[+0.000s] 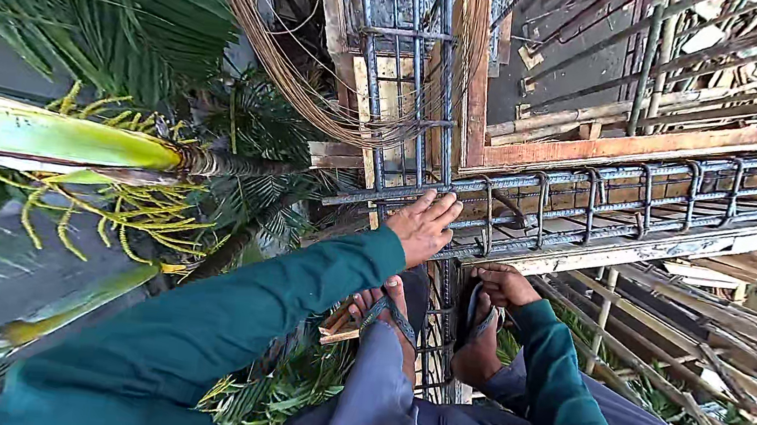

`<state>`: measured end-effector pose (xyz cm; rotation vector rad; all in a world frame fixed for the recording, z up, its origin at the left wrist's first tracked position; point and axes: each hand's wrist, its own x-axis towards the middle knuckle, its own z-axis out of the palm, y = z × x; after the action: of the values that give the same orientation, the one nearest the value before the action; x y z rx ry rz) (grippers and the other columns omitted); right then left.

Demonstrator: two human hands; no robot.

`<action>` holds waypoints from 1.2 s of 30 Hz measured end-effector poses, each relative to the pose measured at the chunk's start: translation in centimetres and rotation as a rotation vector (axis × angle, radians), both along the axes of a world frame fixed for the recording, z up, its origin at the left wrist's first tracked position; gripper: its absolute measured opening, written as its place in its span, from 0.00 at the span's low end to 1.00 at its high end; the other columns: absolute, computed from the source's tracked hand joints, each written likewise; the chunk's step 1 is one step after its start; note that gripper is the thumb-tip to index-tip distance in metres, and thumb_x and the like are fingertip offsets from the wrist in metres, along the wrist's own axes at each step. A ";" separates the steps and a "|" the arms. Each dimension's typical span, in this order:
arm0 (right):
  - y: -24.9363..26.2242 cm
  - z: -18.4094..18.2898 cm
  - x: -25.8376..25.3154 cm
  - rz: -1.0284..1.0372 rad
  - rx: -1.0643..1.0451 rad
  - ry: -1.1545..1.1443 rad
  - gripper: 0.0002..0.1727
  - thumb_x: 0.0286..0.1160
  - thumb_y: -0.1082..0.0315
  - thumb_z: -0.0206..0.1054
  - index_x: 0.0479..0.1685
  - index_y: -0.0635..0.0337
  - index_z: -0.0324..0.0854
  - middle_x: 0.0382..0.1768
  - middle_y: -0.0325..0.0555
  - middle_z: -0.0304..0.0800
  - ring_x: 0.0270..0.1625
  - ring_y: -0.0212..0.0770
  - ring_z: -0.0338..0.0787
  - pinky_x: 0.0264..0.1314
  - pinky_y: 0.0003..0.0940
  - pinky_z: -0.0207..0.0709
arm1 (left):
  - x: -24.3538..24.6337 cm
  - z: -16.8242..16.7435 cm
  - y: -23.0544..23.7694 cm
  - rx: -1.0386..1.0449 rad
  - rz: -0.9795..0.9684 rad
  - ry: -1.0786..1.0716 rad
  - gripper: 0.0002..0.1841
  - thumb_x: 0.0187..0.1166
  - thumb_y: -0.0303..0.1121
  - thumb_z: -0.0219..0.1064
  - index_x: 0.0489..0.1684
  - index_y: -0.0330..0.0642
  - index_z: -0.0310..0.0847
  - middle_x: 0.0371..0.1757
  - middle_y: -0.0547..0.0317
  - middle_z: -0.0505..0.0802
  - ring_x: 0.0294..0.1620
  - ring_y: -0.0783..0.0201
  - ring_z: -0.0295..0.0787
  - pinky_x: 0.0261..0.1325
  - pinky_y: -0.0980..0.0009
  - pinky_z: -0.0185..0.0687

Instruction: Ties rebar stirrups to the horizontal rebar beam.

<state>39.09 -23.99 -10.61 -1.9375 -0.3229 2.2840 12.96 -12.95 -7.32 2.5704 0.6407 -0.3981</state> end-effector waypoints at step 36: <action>1.4 -2.4 1.2 0.083 0.073 0.037 0.11 0.85 0.72 0.59 0.40 0.62 0.88 0.08 0.26 0.59 0.07 0.19 0.54 0.09 0.16 0.49 | 1.9 1.1 -2.1 0.058 -0.045 0.304 0.23 0.86 0.30 0.59 0.77 0.26 0.76 0.95 0.35 0.54 0.97 0.43 0.44 0.93 0.39 0.35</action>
<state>40.25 -22.57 -13.04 -1.8777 -0.4846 2.3212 14.85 -15.00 -6.19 2.6051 0.7077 -0.8070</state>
